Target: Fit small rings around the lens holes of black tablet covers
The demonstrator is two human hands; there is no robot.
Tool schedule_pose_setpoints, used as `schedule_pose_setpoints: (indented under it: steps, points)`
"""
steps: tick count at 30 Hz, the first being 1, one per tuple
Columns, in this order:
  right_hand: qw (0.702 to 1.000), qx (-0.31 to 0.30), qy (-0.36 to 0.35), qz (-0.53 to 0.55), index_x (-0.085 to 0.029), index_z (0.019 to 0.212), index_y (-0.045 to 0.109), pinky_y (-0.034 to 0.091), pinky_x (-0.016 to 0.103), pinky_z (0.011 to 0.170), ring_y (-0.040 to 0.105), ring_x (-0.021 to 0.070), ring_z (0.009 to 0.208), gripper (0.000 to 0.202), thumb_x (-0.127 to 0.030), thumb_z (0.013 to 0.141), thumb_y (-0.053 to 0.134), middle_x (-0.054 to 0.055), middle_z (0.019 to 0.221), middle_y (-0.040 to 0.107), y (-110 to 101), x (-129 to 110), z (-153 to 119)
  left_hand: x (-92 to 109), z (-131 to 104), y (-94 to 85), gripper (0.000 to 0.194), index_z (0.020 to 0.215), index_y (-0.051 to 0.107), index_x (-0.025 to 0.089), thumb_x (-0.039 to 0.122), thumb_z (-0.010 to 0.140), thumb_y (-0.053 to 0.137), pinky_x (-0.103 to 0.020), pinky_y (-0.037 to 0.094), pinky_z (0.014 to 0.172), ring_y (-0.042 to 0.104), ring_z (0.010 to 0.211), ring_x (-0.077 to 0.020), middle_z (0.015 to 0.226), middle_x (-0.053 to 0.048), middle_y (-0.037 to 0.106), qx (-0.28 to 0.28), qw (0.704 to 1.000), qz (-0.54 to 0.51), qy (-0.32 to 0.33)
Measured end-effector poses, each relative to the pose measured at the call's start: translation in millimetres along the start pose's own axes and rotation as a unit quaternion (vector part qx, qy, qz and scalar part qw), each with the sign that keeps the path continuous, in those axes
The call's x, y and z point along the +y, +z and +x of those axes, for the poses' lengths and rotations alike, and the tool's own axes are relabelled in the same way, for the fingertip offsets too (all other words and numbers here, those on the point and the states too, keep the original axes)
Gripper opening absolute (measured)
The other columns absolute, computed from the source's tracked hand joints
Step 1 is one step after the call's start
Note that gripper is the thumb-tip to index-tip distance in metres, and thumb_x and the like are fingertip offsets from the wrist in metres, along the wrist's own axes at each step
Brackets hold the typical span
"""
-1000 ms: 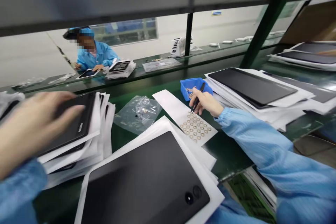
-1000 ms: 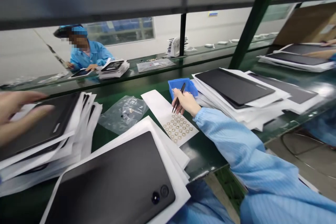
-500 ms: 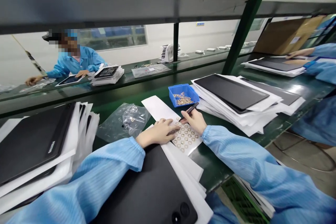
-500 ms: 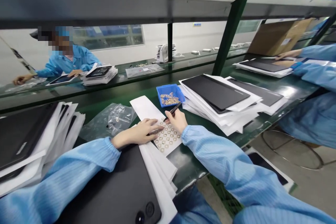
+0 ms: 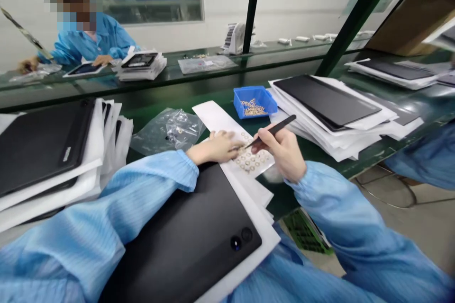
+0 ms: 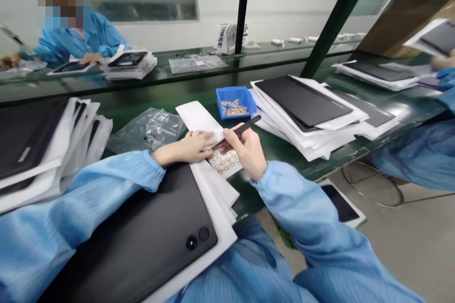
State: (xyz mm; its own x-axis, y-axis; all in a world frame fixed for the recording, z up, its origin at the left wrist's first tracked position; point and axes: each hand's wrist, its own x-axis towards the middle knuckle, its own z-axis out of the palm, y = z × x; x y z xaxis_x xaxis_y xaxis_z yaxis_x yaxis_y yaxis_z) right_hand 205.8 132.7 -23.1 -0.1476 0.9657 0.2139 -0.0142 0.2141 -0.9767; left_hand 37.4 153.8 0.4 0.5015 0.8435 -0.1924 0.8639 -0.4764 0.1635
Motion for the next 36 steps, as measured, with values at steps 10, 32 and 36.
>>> schedule_pose_setpoints:
  steps: [10, 32, 36]
  points:
    - [0.984, 0.011, 0.075, 0.161, -0.020, 0.074, 0.047, 0.049, 0.020, 0.036, 0.057, 0.0105, 0.037, 0.032, -0.044, 0.088, 0.063, -0.004, 0.055, 0.061, 19.0, -5.5, -126.1, 51.8, -163.1, 33.6, 0.011, 0.093, 0.060, 0.023, 0.024, 0.091, 0.050, -0.044, 0.047, 0.096, 0.052, 0.113, -0.0269, 0.111, -0.008, 0.061, 0.159, 0.967, -0.075, 0.184]
    - [0.982, 0.042, 0.043, 0.178, -0.021, 0.078, 0.046, 0.046, 0.015, 0.031, 0.051, 0.0063, 0.035, 0.027, -0.040, 0.088, 0.063, -0.008, 0.060, 0.055, 30.9, 3.7, -120.9, 59.7, -161.7, 55.0, 0.035, 0.122, 0.059, 0.021, 0.016, 0.093, 0.041, -0.047, 0.051, 0.097, 0.060, 0.105, -0.0261, 0.096, -0.007, 0.067, 0.208, 0.963, -0.005, 0.173]
    - [0.983, 0.032, 0.042, 0.176, -0.021, 0.078, 0.046, 0.045, 0.014, 0.031, 0.050, 0.0060, 0.034, 0.026, -0.039, 0.091, 0.060, -0.008, 0.056, 0.055, 30.3, 4.8, -120.6, 59.4, -162.4, 54.5, 0.036, 0.119, 0.062, 0.016, 0.012, 0.093, 0.037, -0.051, 0.052, 0.095, 0.059, 0.104, -0.0286, 0.098, -0.009, 0.066, 0.216, 0.960, 0.000, 0.180]
